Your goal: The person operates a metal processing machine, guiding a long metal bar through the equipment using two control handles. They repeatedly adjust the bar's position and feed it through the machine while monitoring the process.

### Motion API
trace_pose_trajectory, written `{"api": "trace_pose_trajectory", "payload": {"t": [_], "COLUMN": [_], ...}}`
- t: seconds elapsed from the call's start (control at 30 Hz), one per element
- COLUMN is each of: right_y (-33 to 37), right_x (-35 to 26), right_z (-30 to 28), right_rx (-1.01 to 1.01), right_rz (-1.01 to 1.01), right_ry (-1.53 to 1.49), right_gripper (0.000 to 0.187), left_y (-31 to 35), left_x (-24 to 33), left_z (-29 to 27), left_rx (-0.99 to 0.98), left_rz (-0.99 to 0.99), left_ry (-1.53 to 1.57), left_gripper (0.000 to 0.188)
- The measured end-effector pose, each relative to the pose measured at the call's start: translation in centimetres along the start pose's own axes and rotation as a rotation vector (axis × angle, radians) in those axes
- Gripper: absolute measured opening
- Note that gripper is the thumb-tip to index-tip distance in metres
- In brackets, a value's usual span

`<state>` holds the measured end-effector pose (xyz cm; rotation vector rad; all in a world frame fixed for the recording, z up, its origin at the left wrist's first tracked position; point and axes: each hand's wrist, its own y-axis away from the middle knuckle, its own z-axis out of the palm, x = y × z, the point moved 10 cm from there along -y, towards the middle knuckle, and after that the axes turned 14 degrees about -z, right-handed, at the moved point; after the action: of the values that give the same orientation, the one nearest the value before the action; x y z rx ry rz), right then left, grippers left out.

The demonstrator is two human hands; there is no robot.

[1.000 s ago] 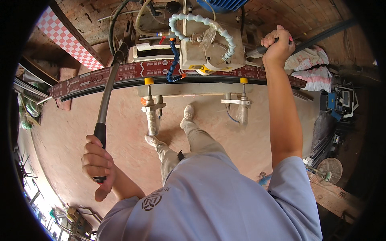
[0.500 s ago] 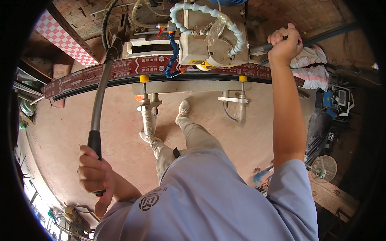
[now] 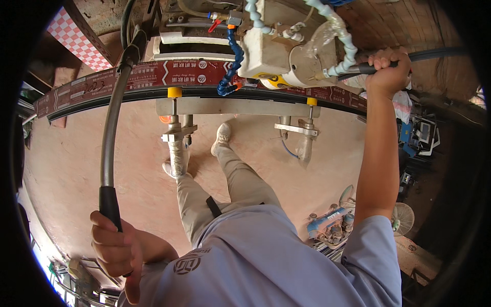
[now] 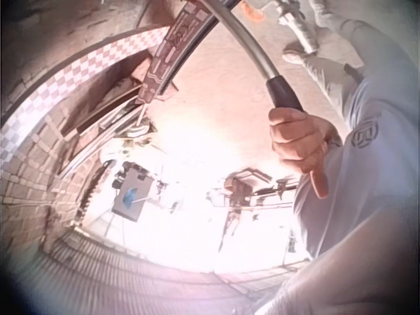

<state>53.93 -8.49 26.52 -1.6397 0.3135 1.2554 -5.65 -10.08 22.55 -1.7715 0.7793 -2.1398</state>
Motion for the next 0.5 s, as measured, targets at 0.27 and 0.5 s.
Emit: {"api": "trace_pose_trajectory", "payload": {"t": [0.27, 0.5], "right_y": [0.52, 0.68], "right_x": [-0.74, -0.72], "right_z": [0.84, 0.69], "right_rx": [0.003, 0.063], "right_rz": [-0.027, -0.039], "right_ry": [0.097, 0.083], "right_gripper": [0.029, 0.027], "left_y": [0.74, 1.13], "left_x": [-0.27, 0.04], "left_z": [-0.14, -0.27], "left_rx": [0.061, 0.011], "left_rz": [0.049, 0.154], "left_ry": [0.047, 0.126], "left_gripper": [0.05, 0.034]}}
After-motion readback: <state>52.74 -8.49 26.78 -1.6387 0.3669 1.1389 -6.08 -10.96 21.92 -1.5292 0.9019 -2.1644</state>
